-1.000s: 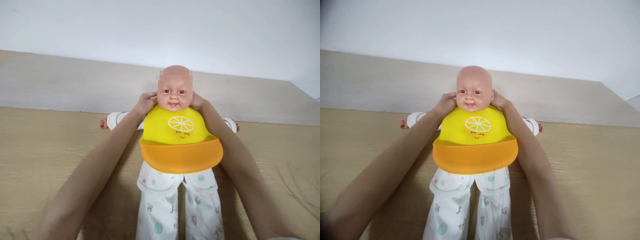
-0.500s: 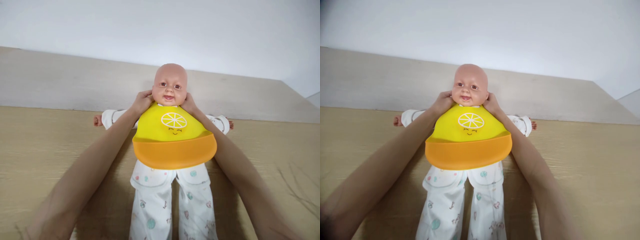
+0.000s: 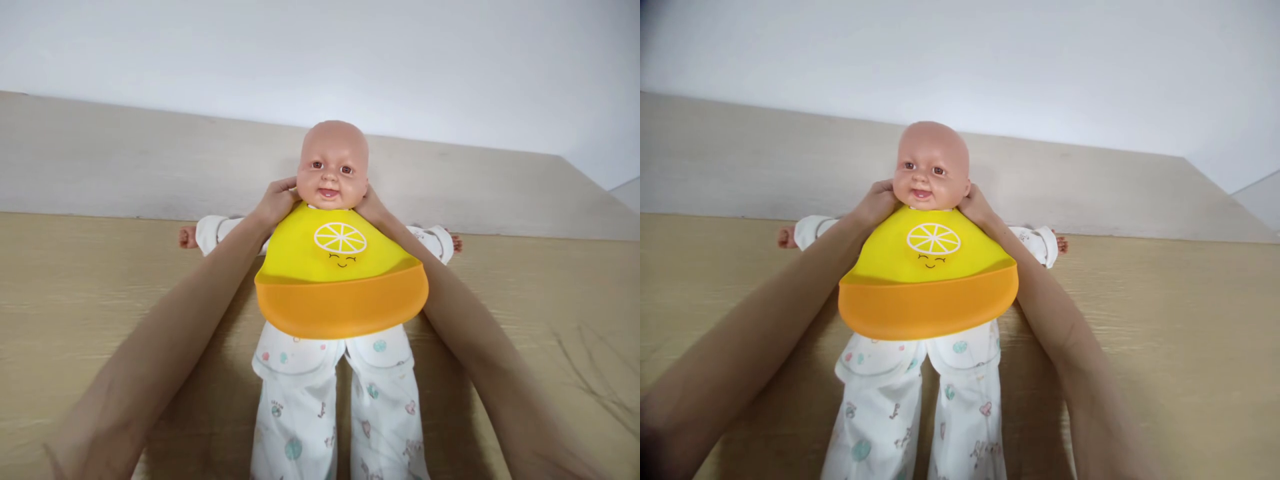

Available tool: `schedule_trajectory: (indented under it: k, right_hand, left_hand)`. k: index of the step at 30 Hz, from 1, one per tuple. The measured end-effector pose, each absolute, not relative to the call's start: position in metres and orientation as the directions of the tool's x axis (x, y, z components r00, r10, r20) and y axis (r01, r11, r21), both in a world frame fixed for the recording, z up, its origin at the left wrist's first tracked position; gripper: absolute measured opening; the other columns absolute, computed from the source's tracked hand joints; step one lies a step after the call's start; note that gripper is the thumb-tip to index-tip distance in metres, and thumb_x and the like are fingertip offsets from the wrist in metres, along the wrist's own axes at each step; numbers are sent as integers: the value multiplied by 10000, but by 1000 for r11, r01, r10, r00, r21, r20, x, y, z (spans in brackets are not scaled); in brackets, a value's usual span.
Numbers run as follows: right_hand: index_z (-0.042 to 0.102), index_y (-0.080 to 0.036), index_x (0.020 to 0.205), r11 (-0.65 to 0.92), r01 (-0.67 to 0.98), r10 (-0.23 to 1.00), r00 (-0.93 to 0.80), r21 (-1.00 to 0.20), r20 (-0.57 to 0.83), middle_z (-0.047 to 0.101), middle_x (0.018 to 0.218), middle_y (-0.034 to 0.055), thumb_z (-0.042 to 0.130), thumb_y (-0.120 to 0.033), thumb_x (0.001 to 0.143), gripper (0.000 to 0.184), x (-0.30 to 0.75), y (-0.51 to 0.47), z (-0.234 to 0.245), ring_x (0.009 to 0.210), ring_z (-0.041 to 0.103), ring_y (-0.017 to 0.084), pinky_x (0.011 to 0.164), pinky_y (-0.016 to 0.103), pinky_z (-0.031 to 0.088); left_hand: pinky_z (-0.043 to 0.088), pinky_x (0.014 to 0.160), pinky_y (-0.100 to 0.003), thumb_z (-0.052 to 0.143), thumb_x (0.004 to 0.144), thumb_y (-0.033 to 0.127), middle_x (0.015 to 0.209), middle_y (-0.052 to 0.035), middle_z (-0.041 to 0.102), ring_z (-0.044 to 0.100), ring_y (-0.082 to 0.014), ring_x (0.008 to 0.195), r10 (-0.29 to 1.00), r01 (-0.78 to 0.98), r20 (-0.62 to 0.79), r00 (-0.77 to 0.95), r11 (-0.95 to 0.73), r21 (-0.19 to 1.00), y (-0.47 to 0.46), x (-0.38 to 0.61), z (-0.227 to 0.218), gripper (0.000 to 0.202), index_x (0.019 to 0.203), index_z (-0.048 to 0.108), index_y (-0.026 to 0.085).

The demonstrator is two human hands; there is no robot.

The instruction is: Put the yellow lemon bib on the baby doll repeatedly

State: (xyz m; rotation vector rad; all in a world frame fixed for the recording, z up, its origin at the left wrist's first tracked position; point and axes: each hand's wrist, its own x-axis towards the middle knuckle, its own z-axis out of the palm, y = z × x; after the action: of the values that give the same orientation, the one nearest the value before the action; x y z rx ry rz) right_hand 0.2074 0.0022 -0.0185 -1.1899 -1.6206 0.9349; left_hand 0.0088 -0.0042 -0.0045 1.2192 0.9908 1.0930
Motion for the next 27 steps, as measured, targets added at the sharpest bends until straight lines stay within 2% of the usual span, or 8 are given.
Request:
schedule_trajectory:
  k: [6, 10, 15, 20, 24, 27]
  right_hand:
    - [676, -121, 1140, 153, 258, 988, -64, -954, 141, 607, 1304, 77, 622, -230, 827, 336, 211, 4, -14, 1303, 505, 233, 1124, 346, 431]
    - [695, -118, 1049, 116, 166, 989, -112, -979, 98, 653, 1223, 67, 660, -223, 797, 275, 213, 6, -14, 1295, 501, 260, 1087, 344, 458]
    - [700, -142, 971, 74, 55, 990, -123, -996, 67, 692, 1130, 55, 642, -181, 776, 208, 218, 6, -16, 1227, 550, 236, 1043, 335, 487]
    - [705, -136, 952, 5, 24, 986, -167, -1000, 1, 697, 1118, 72, 647, -136, 705, 254, 222, 5, -16, 1133, 608, 237, 996, 352, 516]
    - [695, -140, 989, -7, -59, 977, -215, -998, 6, 706, 1081, 68, 658, -171, 683, 310, 223, 2, -20, 1079, 635, 246, 953, 369, 539]
    - [691, -145, 982, 5, -69, 969, -247, -998, 22, 711, 1050, 62, 669, -174, 670, 314, 222, 0, -21, 1036, 649, 238, 931, 369, 546]
  left_hand:
    - [570, 788, -390, 649, 644, 170, 642, -17, 674, 681, -256, 768, 984, -49, -15, 179, 25, 998, 0, 7, -5, 116, 754, 685, 170]
    - [584, 796, -382, 664, 669, 217, 651, -30, 686, 690, -279, 857, 983, 8, 22, 184, -24, 1000, 1, 5, -5, 86, 732, 686, 162]
    - [599, 740, -377, 624, 710, 230, 671, -44, 696, 702, -266, 798, 990, 41, -12, 140, 6, 999, -2, 5, -2, 113, 748, 700, 155]
    - [595, 684, -360, 581, 649, 100, 674, -24, 689, 688, -224, 692, 988, 7, -63, 138, 63, 998, -3, 5, 0, 153, 745, 689, 148]
    - [591, 704, -359, 546, 648, 79, 702, -26, 693, 695, -236, 752, 991, 15, -49, 122, 47, 999, -2, 5, 0, 205, 775, 693, 146]
    - [588, 724, -369, 556, 655, 96, 702, -34, 691, 694, -259, 803, 992, 44, -37, 120, 32, 999, -2, 5, 1, 159, 739, 681, 147]
